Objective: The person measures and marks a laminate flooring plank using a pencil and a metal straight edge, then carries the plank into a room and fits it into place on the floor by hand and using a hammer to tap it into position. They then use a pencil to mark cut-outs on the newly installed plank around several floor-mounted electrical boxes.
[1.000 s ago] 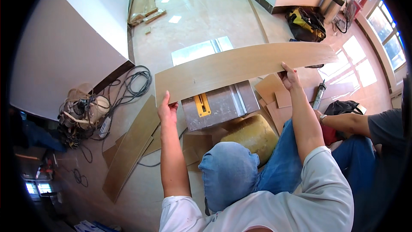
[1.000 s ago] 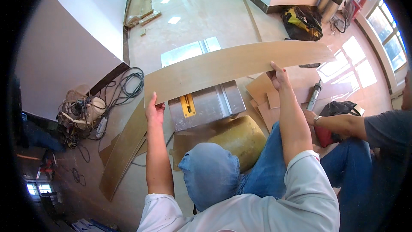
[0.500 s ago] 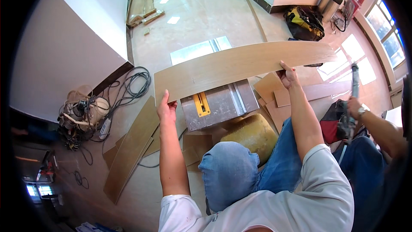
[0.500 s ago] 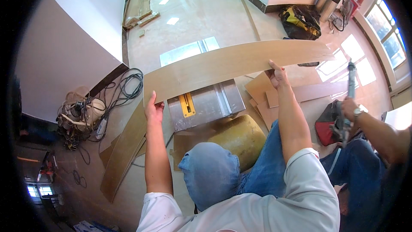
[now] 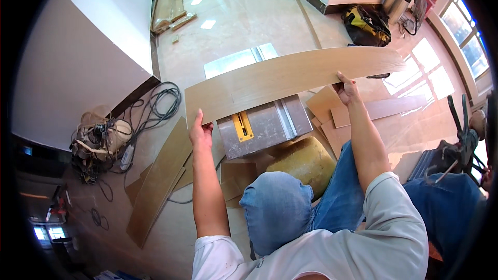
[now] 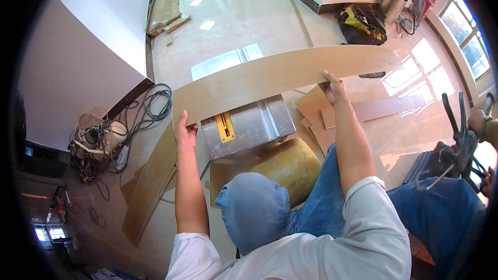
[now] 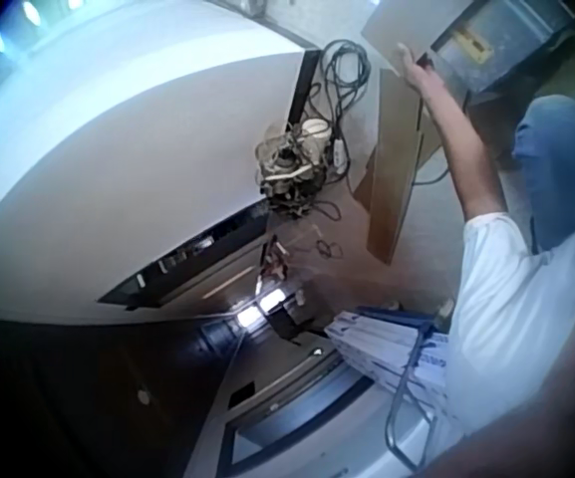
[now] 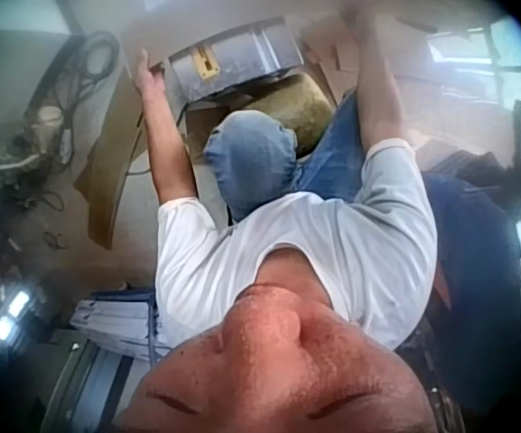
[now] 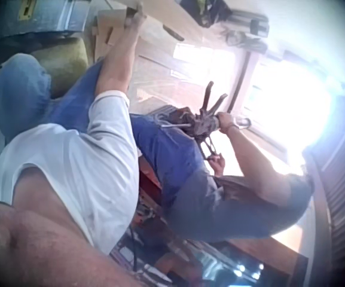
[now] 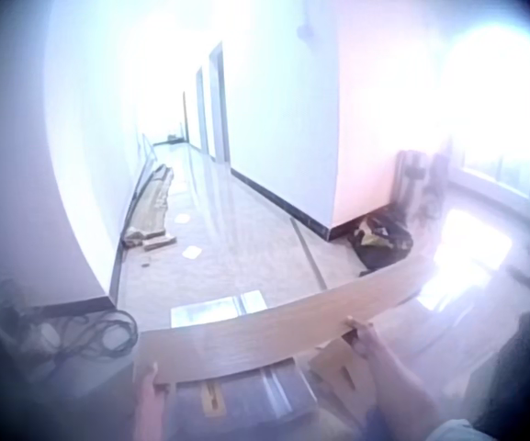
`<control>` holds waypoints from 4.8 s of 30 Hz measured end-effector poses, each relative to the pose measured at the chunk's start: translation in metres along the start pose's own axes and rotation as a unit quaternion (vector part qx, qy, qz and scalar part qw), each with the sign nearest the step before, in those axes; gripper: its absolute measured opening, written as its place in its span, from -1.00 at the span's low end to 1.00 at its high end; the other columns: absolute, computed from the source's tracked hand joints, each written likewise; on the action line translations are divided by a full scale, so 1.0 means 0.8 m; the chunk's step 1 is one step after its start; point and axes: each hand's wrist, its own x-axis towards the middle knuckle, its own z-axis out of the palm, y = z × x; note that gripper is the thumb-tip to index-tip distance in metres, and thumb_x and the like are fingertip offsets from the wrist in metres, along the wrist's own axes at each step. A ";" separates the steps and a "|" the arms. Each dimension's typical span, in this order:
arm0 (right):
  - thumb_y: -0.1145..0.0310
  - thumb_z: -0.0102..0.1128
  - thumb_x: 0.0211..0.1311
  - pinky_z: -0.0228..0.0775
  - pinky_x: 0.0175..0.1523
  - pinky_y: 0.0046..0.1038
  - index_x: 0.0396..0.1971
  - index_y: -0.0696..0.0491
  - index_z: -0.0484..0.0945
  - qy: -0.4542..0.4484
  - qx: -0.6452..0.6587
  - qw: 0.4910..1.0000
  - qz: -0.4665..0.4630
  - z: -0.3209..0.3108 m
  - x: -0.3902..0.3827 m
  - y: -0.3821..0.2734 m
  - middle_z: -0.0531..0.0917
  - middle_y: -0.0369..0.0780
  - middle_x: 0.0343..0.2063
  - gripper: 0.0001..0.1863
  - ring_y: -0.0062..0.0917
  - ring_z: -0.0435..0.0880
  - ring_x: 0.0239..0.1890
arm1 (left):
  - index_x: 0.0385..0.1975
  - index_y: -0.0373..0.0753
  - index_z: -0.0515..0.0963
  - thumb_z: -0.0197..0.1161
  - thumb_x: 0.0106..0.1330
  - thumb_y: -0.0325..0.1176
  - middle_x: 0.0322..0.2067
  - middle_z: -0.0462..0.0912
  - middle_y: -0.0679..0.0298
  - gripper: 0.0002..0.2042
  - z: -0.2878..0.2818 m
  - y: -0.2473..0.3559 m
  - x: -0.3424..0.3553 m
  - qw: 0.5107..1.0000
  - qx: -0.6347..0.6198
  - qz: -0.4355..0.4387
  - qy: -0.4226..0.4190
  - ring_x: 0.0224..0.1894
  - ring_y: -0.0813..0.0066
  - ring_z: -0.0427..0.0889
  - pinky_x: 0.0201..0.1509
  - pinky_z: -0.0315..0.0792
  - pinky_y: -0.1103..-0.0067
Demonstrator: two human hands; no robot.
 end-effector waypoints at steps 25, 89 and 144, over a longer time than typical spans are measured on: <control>0.49 0.19 0.30 0.67 -0.09 -0.44 -0.11 0.11 0.49 0.025 -0.001 1.000 -0.004 0.022 -0.014 0.006 0.66 -0.19 -0.19 -0.80 -0.47 0.70 -0.18 | -0.18 -0.15 0.56 0.39 0.23 -0.20 -0.40 0.64 0.38 -0.74 -0.008 0.000 0.000 1.000 0.011 0.005 -0.012 -0.46 0.55 0.54 -0.47 0.35 0.62; 0.50 0.23 0.21 0.63 -0.02 -0.47 -0.05 0.08 0.48 0.011 -0.091 0.994 -0.059 0.045 -0.043 -0.046 0.65 -0.24 -0.16 -0.70 -0.49 0.69 -0.12 | -0.19 -0.21 0.54 0.35 0.25 -0.29 -0.38 0.60 0.32 -0.78 0.018 0.042 -0.033 1.000 0.027 0.000 0.007 -0.44 0.52 0.54 -0.44 0.37 0.61; 0.33 0.21 0.32 0.60 -0.14 -0.54 -0.09 0.00 0.53 -0.042 -0.077 0.996 0.007 0.065 -0.032 0.037 0.68 -0.31 -0.20 -0.79 -0.60 0.68 -0.21 | -0.18 -0.19 0.55 0.37 0.26 -0.29 -0.38 0.63 0.35 -0.78 -0.076 0.076 -0.001 1.000 -0.017 0.000 0.017 -0.44 0.57 0.55 -0.47 0.36 0.64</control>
